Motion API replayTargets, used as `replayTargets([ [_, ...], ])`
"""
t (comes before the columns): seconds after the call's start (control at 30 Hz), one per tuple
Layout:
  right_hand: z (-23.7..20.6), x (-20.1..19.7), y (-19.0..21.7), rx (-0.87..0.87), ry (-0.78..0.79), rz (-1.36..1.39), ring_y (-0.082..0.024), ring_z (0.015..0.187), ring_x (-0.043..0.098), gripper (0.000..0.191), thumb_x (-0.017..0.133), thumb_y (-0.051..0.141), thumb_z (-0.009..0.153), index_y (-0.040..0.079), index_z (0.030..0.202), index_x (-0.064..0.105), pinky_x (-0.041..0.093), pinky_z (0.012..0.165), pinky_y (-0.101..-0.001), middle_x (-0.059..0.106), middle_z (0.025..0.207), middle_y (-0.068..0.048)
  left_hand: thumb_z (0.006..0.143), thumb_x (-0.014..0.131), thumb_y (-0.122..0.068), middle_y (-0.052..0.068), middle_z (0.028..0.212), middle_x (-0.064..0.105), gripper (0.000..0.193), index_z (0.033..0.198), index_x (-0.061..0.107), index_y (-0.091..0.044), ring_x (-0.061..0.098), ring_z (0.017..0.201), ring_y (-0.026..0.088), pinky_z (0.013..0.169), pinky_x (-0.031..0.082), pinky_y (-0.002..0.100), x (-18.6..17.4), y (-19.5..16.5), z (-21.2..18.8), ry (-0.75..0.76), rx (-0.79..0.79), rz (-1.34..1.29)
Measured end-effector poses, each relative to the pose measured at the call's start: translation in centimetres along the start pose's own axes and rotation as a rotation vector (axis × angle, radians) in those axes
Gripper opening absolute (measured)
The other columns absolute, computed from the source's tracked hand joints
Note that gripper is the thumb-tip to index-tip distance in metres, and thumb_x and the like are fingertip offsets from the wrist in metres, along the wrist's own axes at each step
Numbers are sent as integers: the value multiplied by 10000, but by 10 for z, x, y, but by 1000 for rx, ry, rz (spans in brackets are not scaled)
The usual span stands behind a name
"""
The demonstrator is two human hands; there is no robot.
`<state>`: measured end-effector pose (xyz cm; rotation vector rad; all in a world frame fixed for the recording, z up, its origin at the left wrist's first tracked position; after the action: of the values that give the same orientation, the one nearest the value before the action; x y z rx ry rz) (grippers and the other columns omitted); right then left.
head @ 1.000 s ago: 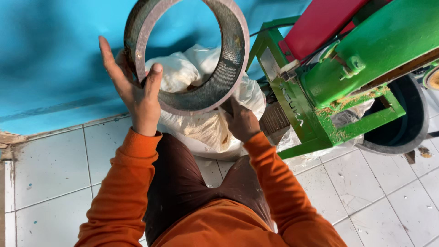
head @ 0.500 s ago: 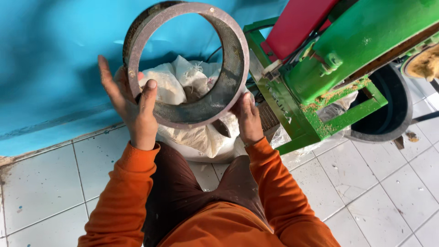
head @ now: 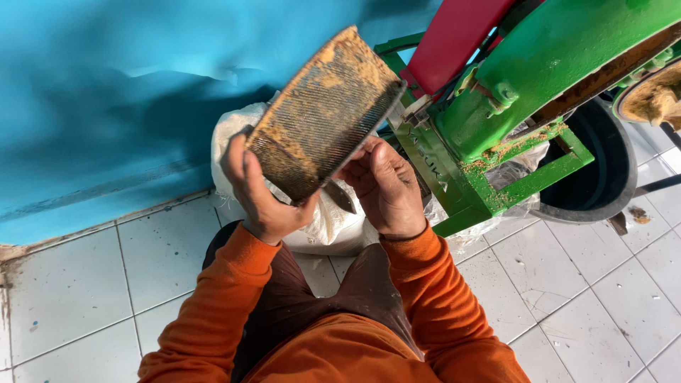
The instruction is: The person kneels on the floor and scrapes caked material off a cylindrical metal mesh screen with a wooden scraper, working over a woven sack to catch the debris. The person then lifts the screen, carries it to a green grinding machine, and fits it onto the machine.
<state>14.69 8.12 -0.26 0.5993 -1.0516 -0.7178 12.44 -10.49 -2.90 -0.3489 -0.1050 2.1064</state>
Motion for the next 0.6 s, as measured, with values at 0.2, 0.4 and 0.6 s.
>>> replayTargets([
  [0.2,14,-8,-13,76,-202,87,-247,1174,661,304,586,142,1133,-31,1384,596,511,1091,-439,681,1283,-123,994,821,-506,288,1575,304,1078,1665,79,-104,394,1435,415,1112,399,564,7,-11,12,51,21,32],
  [0.4,45,-24,-2,21,-93,105,-278,1194,678,365,567,246,1117,-6,1381,572,535,1057,-453,673,1324,-152,931,576,-671,253,1569,347,1008,1623,216,-32,401,1423,400,1166,387,557,-11,17,30,175,-113,-77],
  [0.6,65,-55,-17,155,-175,417,-320,1155,702,490,562,347,1059,-44,1356,573,573,1044,-464,687,1287,-207,1056,519,-616,214,1533,429,801,1560,408,-4,471,1406,347,1071,472,478,2,97,-5,191,-705,-287],
])
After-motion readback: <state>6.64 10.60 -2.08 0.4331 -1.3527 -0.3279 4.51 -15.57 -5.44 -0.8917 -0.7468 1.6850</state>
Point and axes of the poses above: each hand's wrist, its own z-axis towards the middle knuckle, its own x-axis out of the palm, y = z × x, the point moved 6 cm from there along z, towards the middle knuckle
